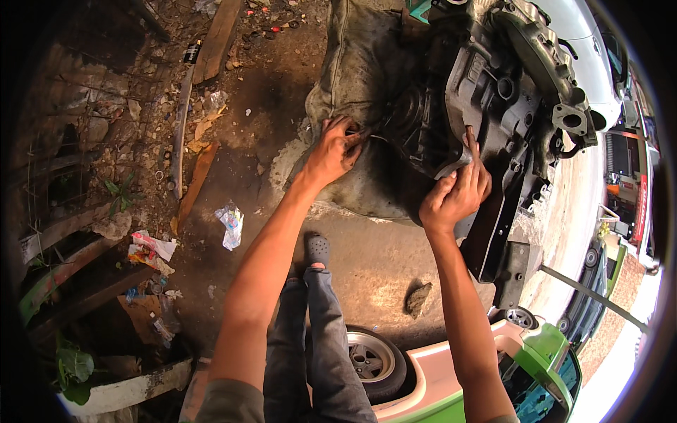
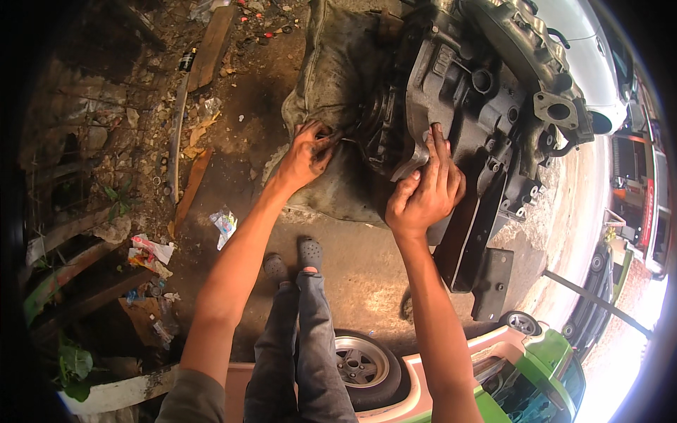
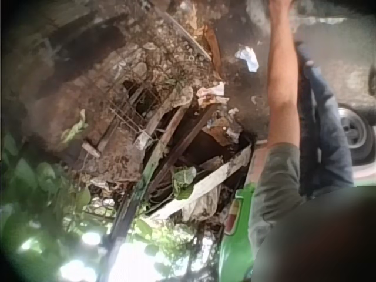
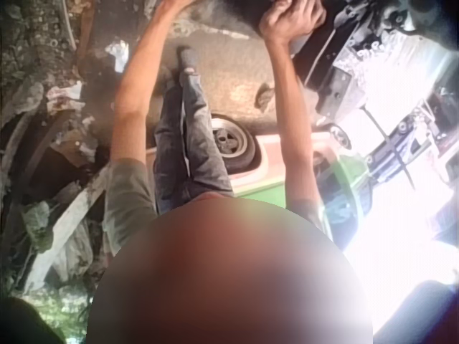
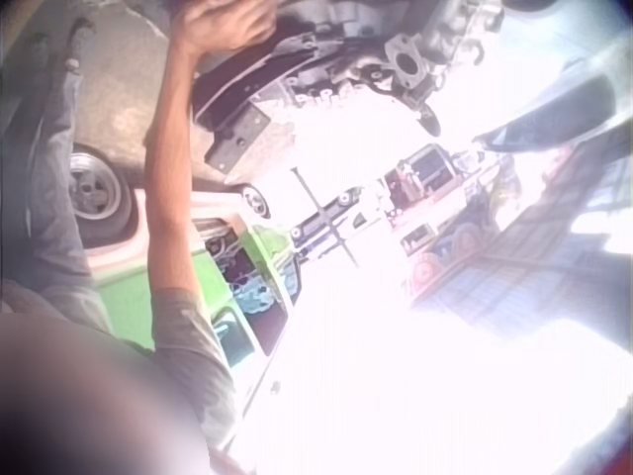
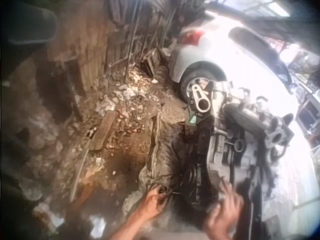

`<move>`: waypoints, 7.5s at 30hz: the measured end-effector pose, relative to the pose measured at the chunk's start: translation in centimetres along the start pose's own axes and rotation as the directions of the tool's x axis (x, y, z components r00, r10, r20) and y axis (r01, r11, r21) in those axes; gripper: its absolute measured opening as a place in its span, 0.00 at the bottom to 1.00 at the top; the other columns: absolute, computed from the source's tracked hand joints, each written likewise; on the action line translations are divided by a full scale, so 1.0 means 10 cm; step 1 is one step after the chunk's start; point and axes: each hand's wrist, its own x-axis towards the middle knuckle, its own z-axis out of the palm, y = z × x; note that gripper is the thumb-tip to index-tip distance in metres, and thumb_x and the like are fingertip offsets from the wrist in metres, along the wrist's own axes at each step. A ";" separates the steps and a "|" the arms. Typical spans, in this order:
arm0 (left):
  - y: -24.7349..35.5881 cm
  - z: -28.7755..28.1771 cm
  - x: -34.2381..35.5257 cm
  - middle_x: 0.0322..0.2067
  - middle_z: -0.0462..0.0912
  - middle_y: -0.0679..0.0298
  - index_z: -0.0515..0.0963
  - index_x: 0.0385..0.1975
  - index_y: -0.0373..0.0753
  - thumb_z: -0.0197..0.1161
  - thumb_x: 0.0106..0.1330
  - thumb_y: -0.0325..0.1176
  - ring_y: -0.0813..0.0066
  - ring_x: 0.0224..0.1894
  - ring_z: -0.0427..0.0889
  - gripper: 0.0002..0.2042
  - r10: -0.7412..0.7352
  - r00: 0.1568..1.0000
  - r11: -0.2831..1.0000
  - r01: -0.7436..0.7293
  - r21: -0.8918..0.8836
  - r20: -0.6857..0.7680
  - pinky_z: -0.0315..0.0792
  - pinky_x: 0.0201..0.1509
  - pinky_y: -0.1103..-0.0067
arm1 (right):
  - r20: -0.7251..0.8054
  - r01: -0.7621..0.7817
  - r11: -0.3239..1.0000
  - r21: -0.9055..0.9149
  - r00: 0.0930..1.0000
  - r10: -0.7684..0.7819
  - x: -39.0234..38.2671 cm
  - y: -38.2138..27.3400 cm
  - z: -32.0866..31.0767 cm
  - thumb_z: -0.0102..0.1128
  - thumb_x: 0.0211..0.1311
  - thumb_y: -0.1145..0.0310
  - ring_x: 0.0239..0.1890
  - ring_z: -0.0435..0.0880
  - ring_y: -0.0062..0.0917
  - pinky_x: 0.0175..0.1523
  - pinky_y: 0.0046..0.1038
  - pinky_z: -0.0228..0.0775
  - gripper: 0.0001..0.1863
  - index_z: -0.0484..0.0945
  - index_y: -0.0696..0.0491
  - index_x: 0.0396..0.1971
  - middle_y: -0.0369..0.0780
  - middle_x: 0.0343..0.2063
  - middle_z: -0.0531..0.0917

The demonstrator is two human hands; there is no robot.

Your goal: The person uses a wrench to loosen and remove bolts from a car engine block resting on a tarp. They repeatedly reposition the wrench and hands to access different bolt locations while working in an outdoor area with vehicles nearby.

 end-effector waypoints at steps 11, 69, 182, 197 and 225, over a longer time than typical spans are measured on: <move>-0.02 -0.02 0.00 0.40 0.75 0.51 0.84 0.41 0.31 0.68 0.57 0.28 0.55 0.46 0.73 0.13 -0.025 0.998 1.000 0.025 0.013 0.050 0.65 0.56 0.65 | 0.017 -0.020 1.000 -0.009 1.000 0.021 0.00 -0.01 -0.01 0.42 0.60 0.66 0.59 0.78 0.38 0.64 0.36 0.58 0.27 0.77 0.58 0.57 0.39 0.60 0.80; 0.59 -0.37 -0.01 0.51 0.79 0.49 0.71 0.63 0.34 0.50 0.70 0.28 0.54 0.52 0.81 0.21 -0.193 0.906 0.880 -0.010 0.475 0.376 0.76 0.58 0.66 | -0.041 -0.013 1.000 -0.018 0.999 0.012 -0.04 0.01 0.03 0.45 0.57 0.68 0.59 0.78 0.37 0.65 0.36 0.57 0.28 0.78 0.56 0.58 0.37 0.60 0.80; 0.27 0.07 0.15 0.39 0.86 0.51 0.83 0.44 0.35 0.57 0.72 0.31 0.64 0.42 0.82 0.10 -0.794 0.588 0.583 0.808 -0.083 0.152 0.71 0.48 0.73 | 0.010 -0.010 1.000 -0.003 1.000 0.010 -0.01 0.01 0.00 0.41 0.61 0.65 0.58 0.78 0.37 0.64 0.36 0.58 0.27 0.77 0.58 0.57 0.39 0.60 0.80; 0.29 0.07 0.11 0.41 0.86 0.51 0.84 0.41 0.37 0.57 0.69 0.34 0.52 0.46 0.84 0.11 -0.797 0.598 0.561 0.784 -0.266 0.083 0.73 0.50 0.65 | 0.003 0.003 1.000 -0.025 1.000 -0.003 -0.03 0.03 0.02 0.42 0.61 0.67 0.60 0.77 0.39 0.64 0.37 0.57 0.27 0.76 0.59 0.58 0.39 0.61 0.79; 0.93 -0.34 -0.14 0.48 0.77 0.35 0.75 0.45 0.23 0.56 0.58 0.19 0.42 0.56 0.76 0.15 -0.415 0.905 0.905 0.399 0.147 0.096 0.67 0.63 0.56 | -0.005 0.002 0.999 0.040 1.000 -0.002 -0.01 0.02 0.01 0.43 0.60 0.67 0.57 0.78 0.37 0.64 0.35 0.58 0.27 0.77 0.58 0.58 0.38 0.61 0.80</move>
